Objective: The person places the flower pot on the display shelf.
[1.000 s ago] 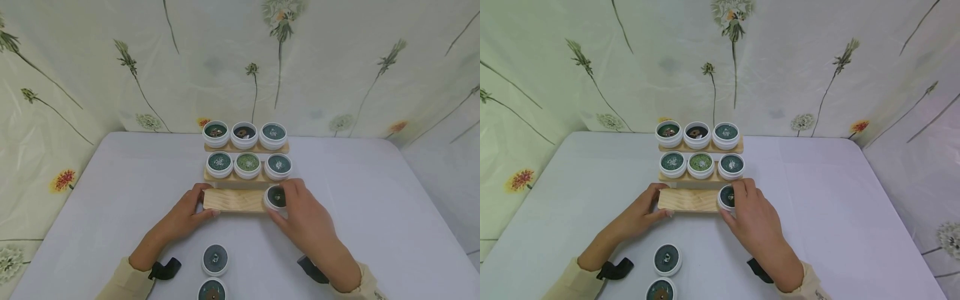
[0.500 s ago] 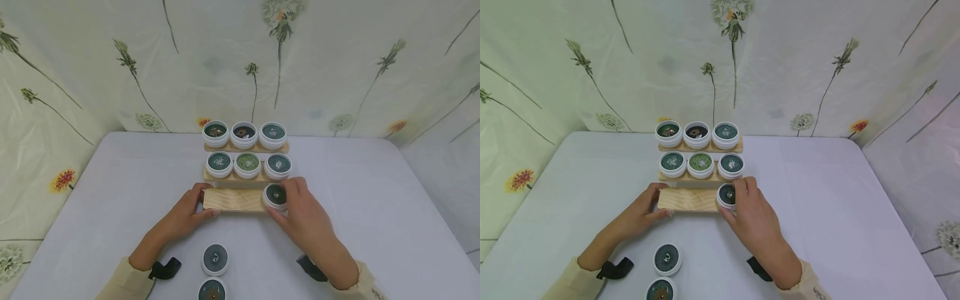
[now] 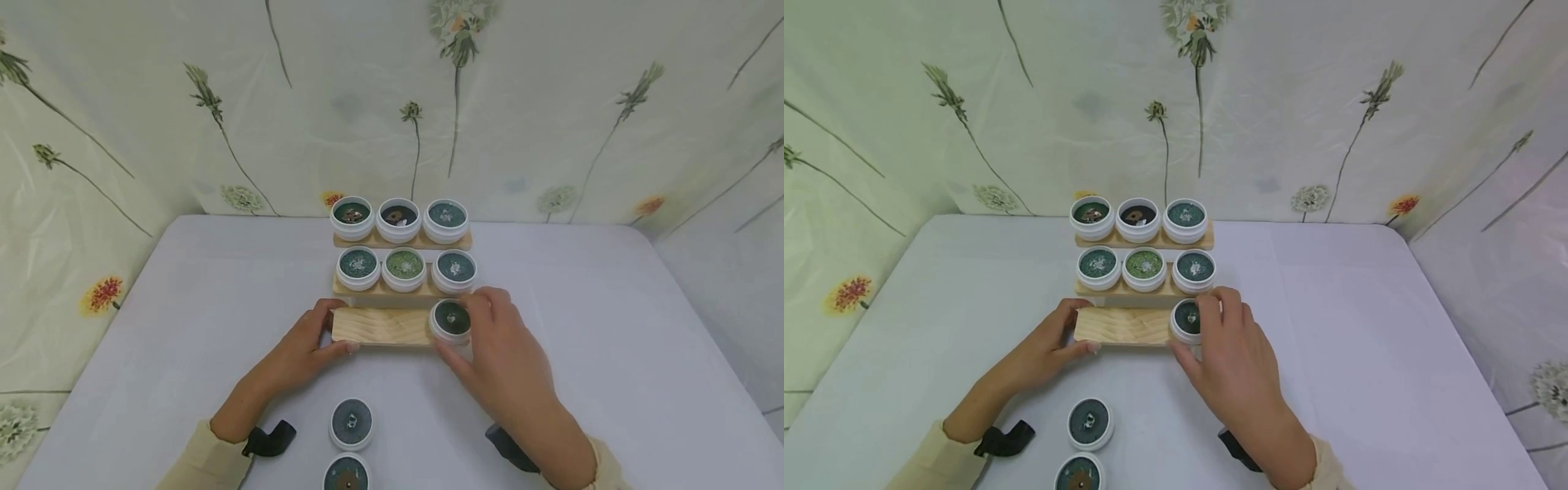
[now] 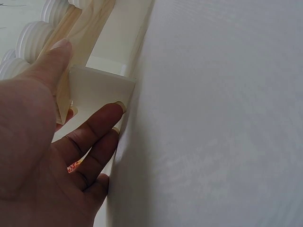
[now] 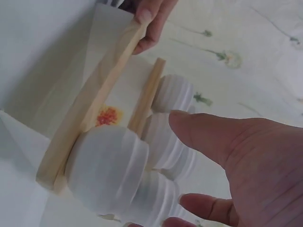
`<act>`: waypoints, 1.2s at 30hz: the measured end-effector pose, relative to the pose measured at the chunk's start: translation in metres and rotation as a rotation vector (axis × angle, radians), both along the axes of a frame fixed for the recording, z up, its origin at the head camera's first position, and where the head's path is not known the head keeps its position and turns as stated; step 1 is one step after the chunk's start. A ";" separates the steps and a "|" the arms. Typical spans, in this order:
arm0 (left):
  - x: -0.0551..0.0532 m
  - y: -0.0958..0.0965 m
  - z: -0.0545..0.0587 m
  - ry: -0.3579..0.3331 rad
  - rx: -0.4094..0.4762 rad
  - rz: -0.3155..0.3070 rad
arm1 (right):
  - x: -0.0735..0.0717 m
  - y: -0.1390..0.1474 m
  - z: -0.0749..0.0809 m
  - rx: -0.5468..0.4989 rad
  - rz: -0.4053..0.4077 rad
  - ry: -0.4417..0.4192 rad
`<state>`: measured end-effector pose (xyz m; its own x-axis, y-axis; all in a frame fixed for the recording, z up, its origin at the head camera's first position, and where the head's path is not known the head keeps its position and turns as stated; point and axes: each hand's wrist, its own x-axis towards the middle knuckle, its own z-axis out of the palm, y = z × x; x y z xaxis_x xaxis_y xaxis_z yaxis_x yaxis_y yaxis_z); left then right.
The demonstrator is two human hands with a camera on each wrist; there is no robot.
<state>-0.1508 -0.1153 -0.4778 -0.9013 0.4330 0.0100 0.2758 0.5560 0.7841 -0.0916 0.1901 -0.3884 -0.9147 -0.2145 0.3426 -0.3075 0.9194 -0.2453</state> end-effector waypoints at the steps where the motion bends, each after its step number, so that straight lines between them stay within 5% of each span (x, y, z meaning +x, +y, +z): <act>1: 0.000 0.000 0.000 0.002 0.000 -0.001 | 0.003 -0.002 0.003 -0.003 0.001 0.002; 5: 0.000 0.000 -0.001 0.003 0.001 -0.002 | 0.012 -0.008 0.008 0.010 0.106 0.014; 8: 0.000 -0.001 -0.001 0.009 0.001 -0.004 | 0.019 -0.014 0.005 0.033 0.308 -0.003; 11: 0.000 -0.001 -0.002 0.014 0.005 -0.006 | 0.027 -0.024 -0.003 0.079 0.509 -0.135; 14: 0.001 -0.001 -0.001 0.010 0.008 -0.008 | 0.034 -0.033 -0.011 0.101 0.624 -0.336; 17: 0.000 -0.001 -0.001 0.011 0.005 -0.010 | 0.037 -0.041 -0.019 0.121 0.658 -0.451; 25: 0.001 -0.001 0.002 -0.001 0.012 -0.006 | 0.036 -0.046 -0.030 0.156 0.664 -0.534; 32: 0.001 -0.001 0.003 0.006 0.020 -0.005 | 0.038 -0.049 -0.034 0.119 0.683 -0.410; 36: 0.001 -0.001 0.002 0.000 0.016 -0.004 | 0.039 -0.052 -0.038 0.087 0.687 -0.423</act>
